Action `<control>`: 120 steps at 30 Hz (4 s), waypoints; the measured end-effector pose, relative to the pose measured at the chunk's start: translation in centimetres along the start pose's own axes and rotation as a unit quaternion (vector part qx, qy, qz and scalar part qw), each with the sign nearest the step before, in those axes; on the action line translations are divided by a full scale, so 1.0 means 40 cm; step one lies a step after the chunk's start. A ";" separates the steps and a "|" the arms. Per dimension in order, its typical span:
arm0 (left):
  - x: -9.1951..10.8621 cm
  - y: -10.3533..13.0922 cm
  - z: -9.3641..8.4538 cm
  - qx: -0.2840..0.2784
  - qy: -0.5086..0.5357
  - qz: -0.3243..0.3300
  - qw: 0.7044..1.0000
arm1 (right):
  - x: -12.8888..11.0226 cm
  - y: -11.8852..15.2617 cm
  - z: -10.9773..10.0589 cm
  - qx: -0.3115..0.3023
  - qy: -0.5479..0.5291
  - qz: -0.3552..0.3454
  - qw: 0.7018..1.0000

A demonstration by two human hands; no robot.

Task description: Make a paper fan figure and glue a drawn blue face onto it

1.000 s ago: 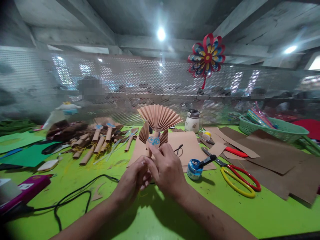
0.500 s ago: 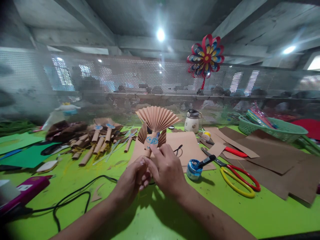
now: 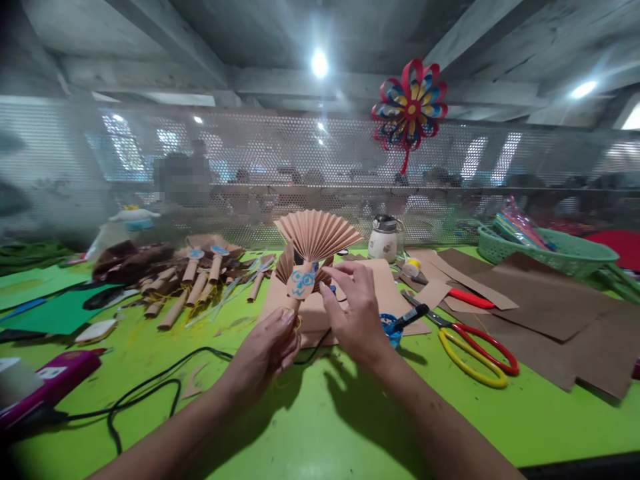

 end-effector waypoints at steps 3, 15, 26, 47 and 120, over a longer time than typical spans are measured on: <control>-0.006 -0.002 0.002 -0.018 0.015 -0.011 1.000 | 0.027 -0.006 0.007 -0.026 0.038 0.008 0.999; 0.000 0.002 0.008 -0.021 0.011 -0.010 1.000 | 0.041 -0.010 0.011 -0.084 0.094 0.056 0.991; 0.010 -0.002 -0.008 0.026 0.018 0.004 0.999 | -0.001 0.000 -0.019 -0.040 0.210 0.040 0.976; 0.019 -0.002 -0.019 0.053 0.017 0.016 0.998 | -0.020 0.031 0.038 -0.138 0.016 0.025 0.990; 0.078 -0.012 -0.055 0.071 0.182 0.015 0.981 | 0.268 -0.064 0.304 -0.246 0.168 0.285 0.911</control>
Point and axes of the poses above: each hand's wrist, its own y-axis away from the middle knuckle, its own z-axis out of the palm, x = y × z, the point moved 7 cm from there along -y, towards the middle knuckle, and after that the axes turned 6 degrees about z, right-handed, at the moved point
